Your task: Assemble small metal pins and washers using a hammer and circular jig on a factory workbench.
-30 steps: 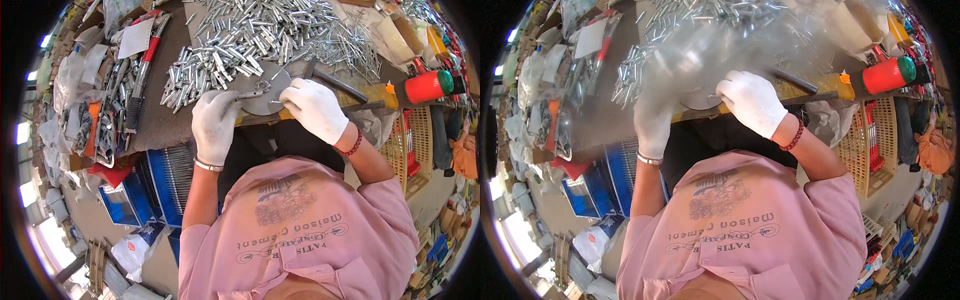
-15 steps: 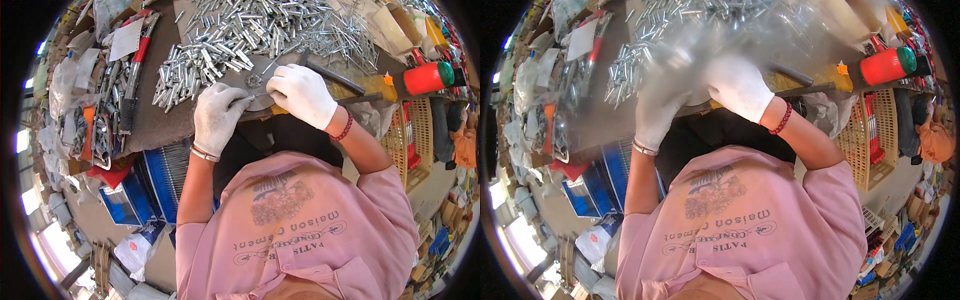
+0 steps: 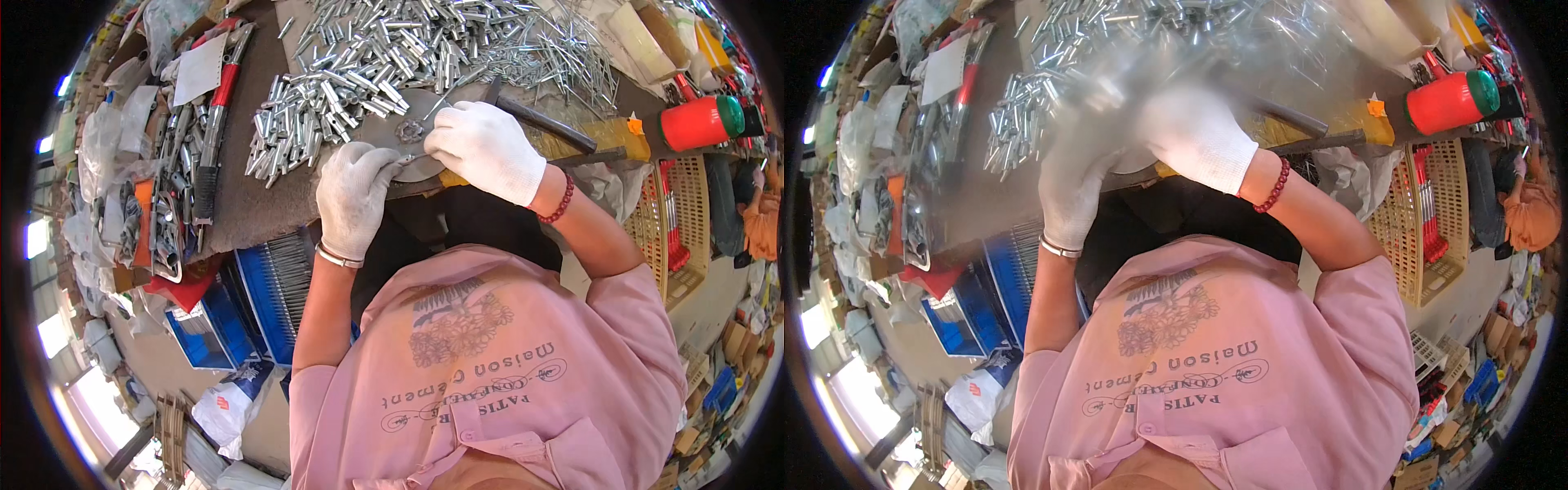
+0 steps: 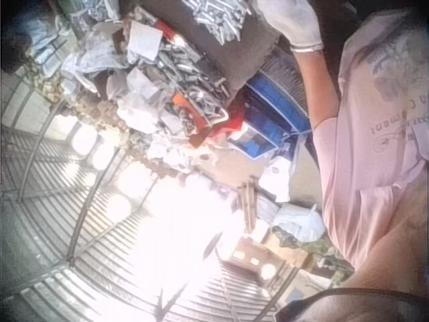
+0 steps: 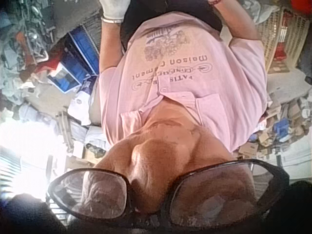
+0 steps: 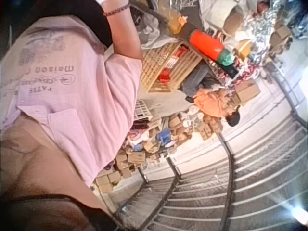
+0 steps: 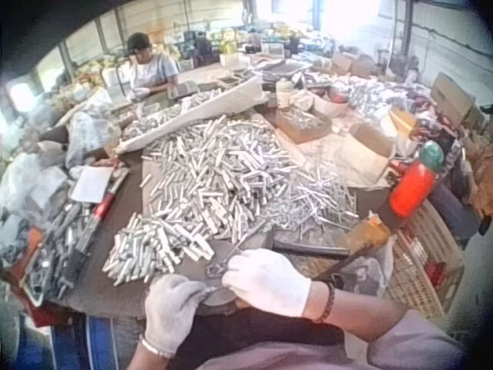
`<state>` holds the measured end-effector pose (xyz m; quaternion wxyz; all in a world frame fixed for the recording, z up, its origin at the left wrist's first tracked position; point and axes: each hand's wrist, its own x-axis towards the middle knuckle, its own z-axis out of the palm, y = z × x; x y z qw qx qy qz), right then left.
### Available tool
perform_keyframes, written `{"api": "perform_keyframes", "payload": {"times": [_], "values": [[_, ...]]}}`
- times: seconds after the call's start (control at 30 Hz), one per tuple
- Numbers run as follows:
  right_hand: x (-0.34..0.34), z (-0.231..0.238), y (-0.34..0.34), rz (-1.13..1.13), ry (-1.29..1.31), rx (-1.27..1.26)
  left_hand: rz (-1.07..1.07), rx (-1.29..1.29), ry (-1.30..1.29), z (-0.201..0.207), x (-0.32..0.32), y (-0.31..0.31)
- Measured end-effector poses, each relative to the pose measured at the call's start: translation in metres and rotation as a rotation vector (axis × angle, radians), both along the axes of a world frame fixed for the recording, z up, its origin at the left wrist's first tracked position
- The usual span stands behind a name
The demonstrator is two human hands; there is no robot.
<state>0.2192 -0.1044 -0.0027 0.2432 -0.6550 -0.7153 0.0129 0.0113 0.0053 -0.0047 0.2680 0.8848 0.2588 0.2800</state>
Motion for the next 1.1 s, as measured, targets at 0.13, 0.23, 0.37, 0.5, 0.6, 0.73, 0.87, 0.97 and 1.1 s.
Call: {"api": "perform_keyframes", "payload": {"times": [0.13,0.23,0.37,0.5,0.6,0.73,0.87,0.97,1.1], "values": [[0.001,0.006,0.001,0.069,-0.051,0.064,-0.061,0.061,-0.049,-0.004,0.004,0.002],[-0.008,-0.002,0.001,0.099,-0.062,0.121,-0.076,0.088,-0.081,-0.007,0.0,0.001],[-0.008,0.001,-0.011,-0.032,0.017,0.133,-0.057,0.091,-0.076,-0.002,0.001,-0.004],[0.031,0.009,-0.044,-0.473,-0.064,0.105,-0.054,0.091,-0.07,-0.001,-0.002,-0.005],[0.059,0.011,-0.061,-0.573,-0.156,-0.011,-0.048,0.102,-0.074,-0.004,-0.001,-0.006],[0.072,0.004,-0.067,-0.439,-0.117,-0.021,-0.038,0.103,-0.068,-0.004,-0.001,-0.006],[0.091,0.01,-0.069,-0.315,-0.056,-0.048,-0.047,0.085,-0.08,-0.005,0.001,-0.003],[0.105,0.007,-0.053,-0.446,-0.027,0.061,-0.066,0.095,-0.104,-0.007,0.004,0.001],[0.103,0.003,-0.017,-0.427,-0.137,0.019,-0.022,0.077,-0.085,-0.001,-0.007,-0.002]]}}
